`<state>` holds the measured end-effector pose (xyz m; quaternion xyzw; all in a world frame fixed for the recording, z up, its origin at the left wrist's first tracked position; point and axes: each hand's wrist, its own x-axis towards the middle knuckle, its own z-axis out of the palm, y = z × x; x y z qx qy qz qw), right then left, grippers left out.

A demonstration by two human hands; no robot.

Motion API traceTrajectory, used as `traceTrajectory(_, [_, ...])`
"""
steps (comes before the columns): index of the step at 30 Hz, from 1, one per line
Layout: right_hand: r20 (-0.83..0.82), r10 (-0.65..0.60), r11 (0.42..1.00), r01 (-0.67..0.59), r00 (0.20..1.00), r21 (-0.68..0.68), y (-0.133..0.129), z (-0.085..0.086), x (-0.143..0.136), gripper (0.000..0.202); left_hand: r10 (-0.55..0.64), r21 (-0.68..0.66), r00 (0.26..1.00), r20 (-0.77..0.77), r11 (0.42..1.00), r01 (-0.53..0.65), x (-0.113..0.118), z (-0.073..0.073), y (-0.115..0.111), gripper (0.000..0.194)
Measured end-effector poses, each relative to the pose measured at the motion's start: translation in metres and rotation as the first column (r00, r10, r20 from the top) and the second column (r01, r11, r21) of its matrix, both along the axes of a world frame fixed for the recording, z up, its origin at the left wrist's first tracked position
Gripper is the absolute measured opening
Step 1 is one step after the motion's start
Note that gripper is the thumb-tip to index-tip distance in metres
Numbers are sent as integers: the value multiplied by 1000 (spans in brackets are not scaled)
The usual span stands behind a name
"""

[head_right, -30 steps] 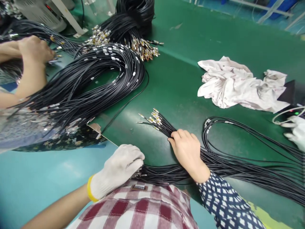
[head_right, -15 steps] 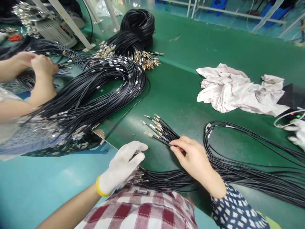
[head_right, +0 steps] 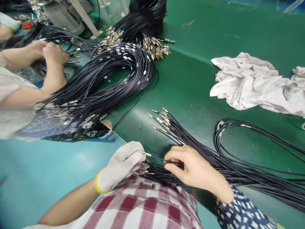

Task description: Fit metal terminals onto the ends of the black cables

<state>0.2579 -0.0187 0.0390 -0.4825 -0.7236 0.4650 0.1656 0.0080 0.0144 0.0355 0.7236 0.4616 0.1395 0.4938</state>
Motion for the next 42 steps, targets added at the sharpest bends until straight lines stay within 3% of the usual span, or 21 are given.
traceTrajectory(5, [-127, -122, 992, 122, 984, -13, 0, 3, -41, 22, -12, -114, 1000, -27, 993, 9, -7, 6, -5, 26])
traceTrajectory(13, [-117, -81, 982, 59, 990, -182, -10, 3, -50, 30, -96, -232, 995, 5, 968, 95, -16, 10, -6, 27])
traceTrajectory(15, [-94, -100, 992, 92, 991, -91, -16, 1, -53, 26, -69, -355, 997, 40, 932, 78, -16, 10, -7, 30])
traceTrajectory(17, [-58, -124, 988, 129, 991, 85, -23, -2, -57, 23, -23, -458, 997, 67, 887, 51, -15, 10, -9, 31])
traceTrajectory(19, [-28, -136, 965, 139, 990, 220, -27, -3, -59, 22, -5, -471, 997, 74, 881, 40, -15, 9, -11, 31])
traceTrajectory(20, [-30, -146, 965, 149, 989, 218, -28, -4, -60, 23, -16, -442, 997, 73, 896, 47, -15, 8, -12, 31])
traceTrajectory(21, [-54, -158, 975, 164, 986, 149, -28, -5, -61, 25, -37, -404, 997, 69, 913, 62, -15, 8, -13, 31])
traceTrajectory(23, [-151, -182, 974, 157, 972, -165, -26, -6, -63, 28, -79, -361, 995, 59, 928, 95, -14, 7, -14, 30])
traceTrajectory(25, [-228, -241, 893, 123, 943, -433, -26, -8, -64, 30, -100, -383, 993, 60, 916, 116, -14, 5, -15, 29])
traceTrajectory(26, [-237, -258, 870, 119, 937, -478, -27, -10, -64, 30, -100, -409, 993, 67, 905, 118, -14, 4, -15, 29])
traceTrajectory(31, [-197, -246, 913, 159, 949, -375, -36, -16, -64, 33, -13, -512, 995, 104, 857, 64, -12, 0, -18, 28])
traceTrajectory(36, [-286, -313, 881, 165, 905, -443, -35, -14, -63, 33, 156, -698, 955, 252, 713, 68, -7, -3, -17, 36])
traceTrajectory(42, [-331, -297, 877, 119, 896, -465, -35, -12, -60, 36, 200, -796, 923, 328, 585, 156, -6, -12, -13, 52])
